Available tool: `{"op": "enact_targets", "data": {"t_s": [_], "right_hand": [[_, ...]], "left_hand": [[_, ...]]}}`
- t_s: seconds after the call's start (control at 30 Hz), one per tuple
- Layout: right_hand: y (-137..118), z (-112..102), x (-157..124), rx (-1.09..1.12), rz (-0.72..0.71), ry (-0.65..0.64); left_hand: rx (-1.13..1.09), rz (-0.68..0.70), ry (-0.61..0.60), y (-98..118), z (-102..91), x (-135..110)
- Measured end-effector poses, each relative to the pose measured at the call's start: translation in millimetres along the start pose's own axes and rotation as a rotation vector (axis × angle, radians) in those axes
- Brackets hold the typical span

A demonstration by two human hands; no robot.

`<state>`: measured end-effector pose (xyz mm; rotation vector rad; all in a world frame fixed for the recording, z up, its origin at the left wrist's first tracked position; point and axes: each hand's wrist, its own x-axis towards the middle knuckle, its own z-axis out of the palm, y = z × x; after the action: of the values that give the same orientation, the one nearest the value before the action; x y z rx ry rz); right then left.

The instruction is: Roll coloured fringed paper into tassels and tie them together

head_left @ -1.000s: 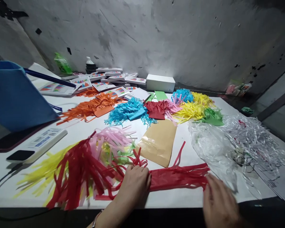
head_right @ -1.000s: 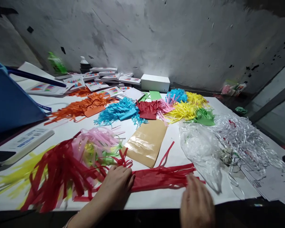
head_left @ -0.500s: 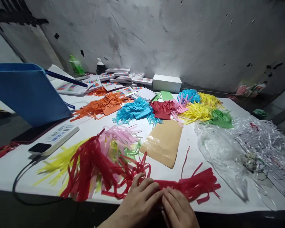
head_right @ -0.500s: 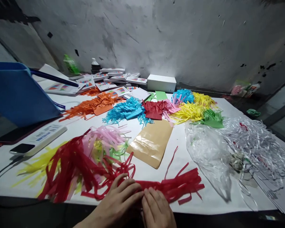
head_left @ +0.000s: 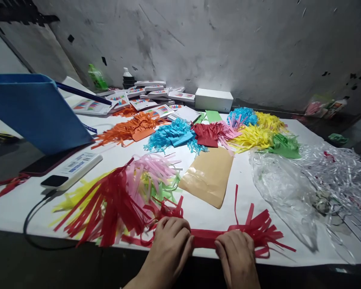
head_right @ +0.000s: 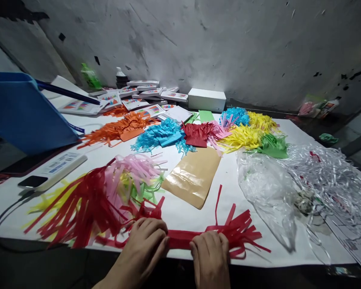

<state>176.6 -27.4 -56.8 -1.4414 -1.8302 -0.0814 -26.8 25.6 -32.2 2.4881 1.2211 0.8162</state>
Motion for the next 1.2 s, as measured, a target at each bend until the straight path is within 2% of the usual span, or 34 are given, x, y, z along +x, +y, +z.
{"op": "enact_targets", "data": {"t_s": [0.1,0.2,0.3,0.37,0.43,0.5,0.57,0.67,0.77,0.83,0.93,1.0,1.07,1.2], "right_hand": [[1.2,5.1,6.5,-0.08,0.024,0.009],[6.0,5.7,6.4,-0.1,-0.117,-0.002],[11.1,0.4,-0.1,-0.038,-0.224,-0.004],[13.5,-5.3,-5.4,-0.054,-0.287,-0.022],[14.2,-10.6,-9.7,-0.071,-0.349,-0.041],[12.3,-13.3,-12.2,-0.033,-0.305,-0.017],[7.8,-12.6,-13.1,0.032,-0.167,0.004],[0.1,-6.7,-12.8,0.039,0.026,0.03],[-3.3,-0.7,-12.2,-0.036,0.085,0.078],[-1.8,-0.4,-11.9,-0.034,0.007,0.051],[4.1,-5.7,-12.0,-0.006,-0.175,-0.039],[7.3,-10.5,-12.6,-0.027,-0.246,-0.056],[7.7,-13.6,-13.3,-0.019,-0.239,-0.037],[0.1,-13.2,-12.7,0.094,-0.079,-0.047]], "left_hand": [[0.11,-0.07,0.038,0.0,3.2,6.9],[0.073,0.088,0.067,-4.1,5.7,11.2],[-0.001,0.278,-0.03,-7.4,1.3,9.7],[-0.002,0.326,-0.066,-8.7,-2.4,5.0],[-0.012,0.355,-0.03,-9.5,-3.0,-1.4],[-0.048,0.342,0.031,-9.3,-0.4,-7.4],[-0.096,0.265,0.064,-7.4,2.7,-10.5],[-0.123,0.092,0.045,-2.1,5.0,-8.6],[-0.065,-0.011,0.045,1.0,6.8,-3.8],[-0.05,0.029,0.061,-0.3,9.0,-1.7],[-0.076,0.206,0.06,-6.5,10.7,-1.7],[-0.075,0.304,0.055,-11.1,9.6,-3.0],[-0.07,0.329,0.056,-14.1,7.8,-4.7],[-0.155,0.248,0.046,-11.5,5.7,-7.1]]}}
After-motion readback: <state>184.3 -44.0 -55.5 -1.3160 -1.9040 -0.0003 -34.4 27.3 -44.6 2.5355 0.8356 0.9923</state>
